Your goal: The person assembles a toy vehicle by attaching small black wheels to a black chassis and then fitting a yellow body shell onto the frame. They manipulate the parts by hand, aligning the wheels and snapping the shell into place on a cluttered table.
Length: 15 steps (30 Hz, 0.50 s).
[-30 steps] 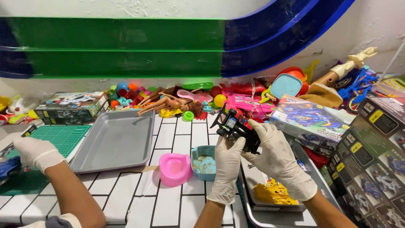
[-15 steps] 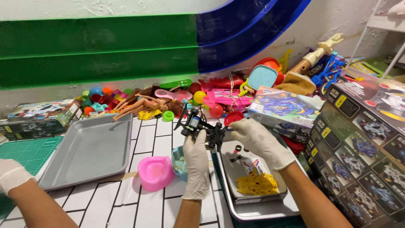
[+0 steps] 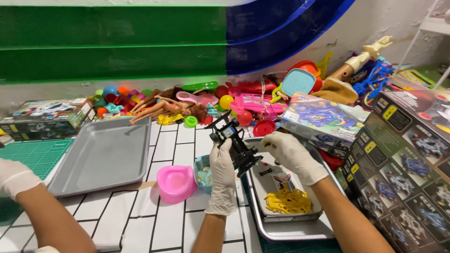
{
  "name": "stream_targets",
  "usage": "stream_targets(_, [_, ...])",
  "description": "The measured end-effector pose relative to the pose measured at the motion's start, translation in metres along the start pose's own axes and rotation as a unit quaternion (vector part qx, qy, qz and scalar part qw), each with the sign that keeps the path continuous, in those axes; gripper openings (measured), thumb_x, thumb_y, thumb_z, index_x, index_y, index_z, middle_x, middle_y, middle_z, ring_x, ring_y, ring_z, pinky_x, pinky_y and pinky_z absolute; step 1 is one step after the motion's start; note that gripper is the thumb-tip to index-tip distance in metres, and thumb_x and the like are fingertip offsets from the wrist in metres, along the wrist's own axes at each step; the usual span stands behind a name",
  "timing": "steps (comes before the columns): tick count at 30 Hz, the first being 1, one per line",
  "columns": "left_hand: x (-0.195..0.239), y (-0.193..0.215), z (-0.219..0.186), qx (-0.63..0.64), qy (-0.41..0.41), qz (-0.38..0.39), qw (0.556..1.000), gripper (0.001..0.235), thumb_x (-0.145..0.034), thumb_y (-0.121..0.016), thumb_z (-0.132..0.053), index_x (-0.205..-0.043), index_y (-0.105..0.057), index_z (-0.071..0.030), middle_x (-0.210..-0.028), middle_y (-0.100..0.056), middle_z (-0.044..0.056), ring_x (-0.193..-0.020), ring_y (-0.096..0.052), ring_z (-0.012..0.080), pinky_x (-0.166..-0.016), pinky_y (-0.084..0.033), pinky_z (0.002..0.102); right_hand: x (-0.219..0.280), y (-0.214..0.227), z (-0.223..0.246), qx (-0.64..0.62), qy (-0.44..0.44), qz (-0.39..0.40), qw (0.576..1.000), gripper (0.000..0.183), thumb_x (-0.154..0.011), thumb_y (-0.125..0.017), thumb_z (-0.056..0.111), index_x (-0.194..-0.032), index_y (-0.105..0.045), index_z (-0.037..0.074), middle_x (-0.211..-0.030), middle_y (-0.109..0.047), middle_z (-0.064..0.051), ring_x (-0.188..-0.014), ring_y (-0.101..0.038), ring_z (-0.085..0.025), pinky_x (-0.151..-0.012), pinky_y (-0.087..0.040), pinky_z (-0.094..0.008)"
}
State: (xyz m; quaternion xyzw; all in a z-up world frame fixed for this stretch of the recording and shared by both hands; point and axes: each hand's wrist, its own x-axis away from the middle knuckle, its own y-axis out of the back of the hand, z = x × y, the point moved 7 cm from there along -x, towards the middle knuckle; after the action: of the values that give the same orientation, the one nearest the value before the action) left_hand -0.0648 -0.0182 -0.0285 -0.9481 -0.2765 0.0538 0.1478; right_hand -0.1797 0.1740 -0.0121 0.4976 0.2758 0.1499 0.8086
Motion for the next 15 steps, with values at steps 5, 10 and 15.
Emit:
stream_targets(5, [-0.004,0.004,0.004,-0.037,0.024,0.005,0.999,0.083,-0.094,-0.060,-0.050,-0.152,-0.037,0.004,-0.158,-0.033,0.029,-0.149,-0.028,0.0419,-0.125,-0.021,0.051,0.033,0.064,0.065,-0.331,-0.095,-0.035,0.938,0.036,-0.080,-0.072,0.004,-0.115,-0.076,0.014,-0.108,-0.077,-0.007,-0.106,-0.071,-0.017,-0.101,-0.055,-0.037])
stream_targets(10, [0.001,0.003,0.000,-0.068,0.025,0.015,0.997,0.084,-0.095,-0.056,-0.053,-0.153,-0.035,0.003,-0.158,-0.032,0.029,-0.150,-0.025,0.0415,-0.125,-0.020,0.051,0.032,0.041,0.070,-0.446,-0.087,-0.004,0.891,0.038,-0.081,-0.074,-0.003,-0.117,-0.078,0.010,-0.105,-0.076,-0.008,-0.100,-0.071,-0.015,-0.099,-0.057,-0.034])
stream_targets(15, [0.003,0.005,-0.002,-0.072,0.009,0.020,0.997,0.081,-0.097,-0.054,-0.053,-0.155,-0.034,0.000,-0.158,-0.033,0.027,-0.149,-0.028,0.0401,-0.123,-0.025,0.052,0.034,0.032,0.060,-0.465,-0.078,0.031,0.881,0.033,-0.085,-0.073,-0.003,-0.117,-0.076,0.005,-0.106,-0.075,-0.012,-0.103,-0.072,-0.019,-0.099,-0.056,-0.037])
